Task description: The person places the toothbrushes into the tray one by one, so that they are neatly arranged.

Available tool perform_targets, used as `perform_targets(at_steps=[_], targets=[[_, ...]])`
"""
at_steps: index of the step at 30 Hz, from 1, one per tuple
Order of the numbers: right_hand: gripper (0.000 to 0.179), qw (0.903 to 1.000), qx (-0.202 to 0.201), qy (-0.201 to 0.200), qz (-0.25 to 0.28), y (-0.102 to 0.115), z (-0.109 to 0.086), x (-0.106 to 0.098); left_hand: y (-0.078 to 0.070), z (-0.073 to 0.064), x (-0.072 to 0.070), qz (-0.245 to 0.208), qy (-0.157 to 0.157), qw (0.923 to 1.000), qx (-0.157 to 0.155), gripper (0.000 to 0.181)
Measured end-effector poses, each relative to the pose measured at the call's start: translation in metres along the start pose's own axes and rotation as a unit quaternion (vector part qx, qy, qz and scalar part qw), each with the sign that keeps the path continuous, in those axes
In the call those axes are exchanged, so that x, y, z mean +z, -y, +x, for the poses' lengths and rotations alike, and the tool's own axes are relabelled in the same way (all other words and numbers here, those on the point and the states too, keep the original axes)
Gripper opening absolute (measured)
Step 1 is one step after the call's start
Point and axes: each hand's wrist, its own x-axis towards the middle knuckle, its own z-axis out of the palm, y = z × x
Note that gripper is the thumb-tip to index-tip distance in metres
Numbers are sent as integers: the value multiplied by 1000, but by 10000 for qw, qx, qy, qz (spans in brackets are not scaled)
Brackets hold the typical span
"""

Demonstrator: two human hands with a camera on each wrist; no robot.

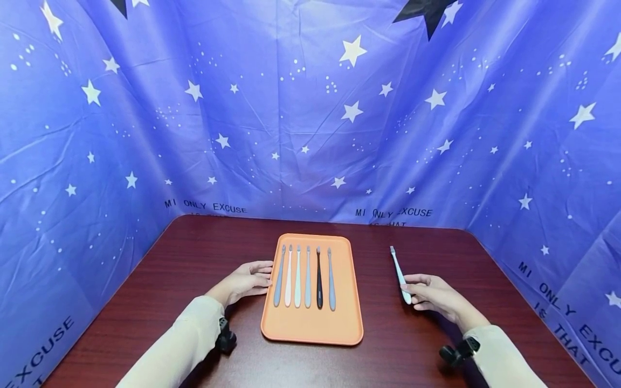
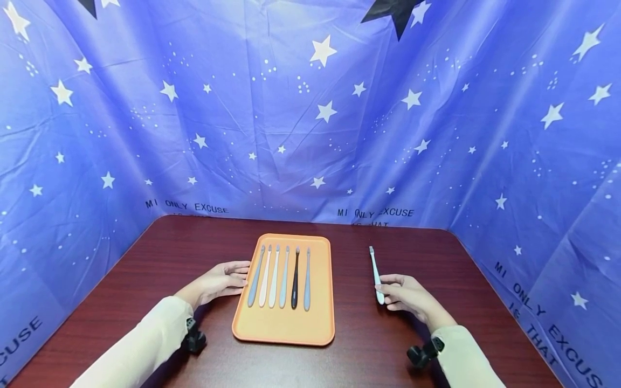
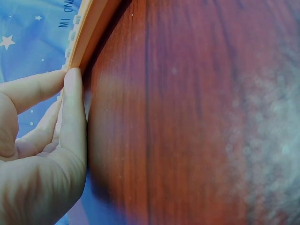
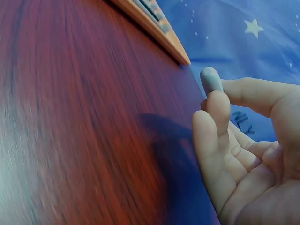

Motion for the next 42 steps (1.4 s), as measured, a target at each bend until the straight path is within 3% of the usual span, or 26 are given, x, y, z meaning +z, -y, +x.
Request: perform_targets(at_steps=[24,42], targets=[[64,9979,-405,435,274,24,14,64,1,-1,-1,-9,-46,10000,-15,62],[61,9972,-498,530,169,29,24,95,2,2,0,0,-100,9999,-36,62]])
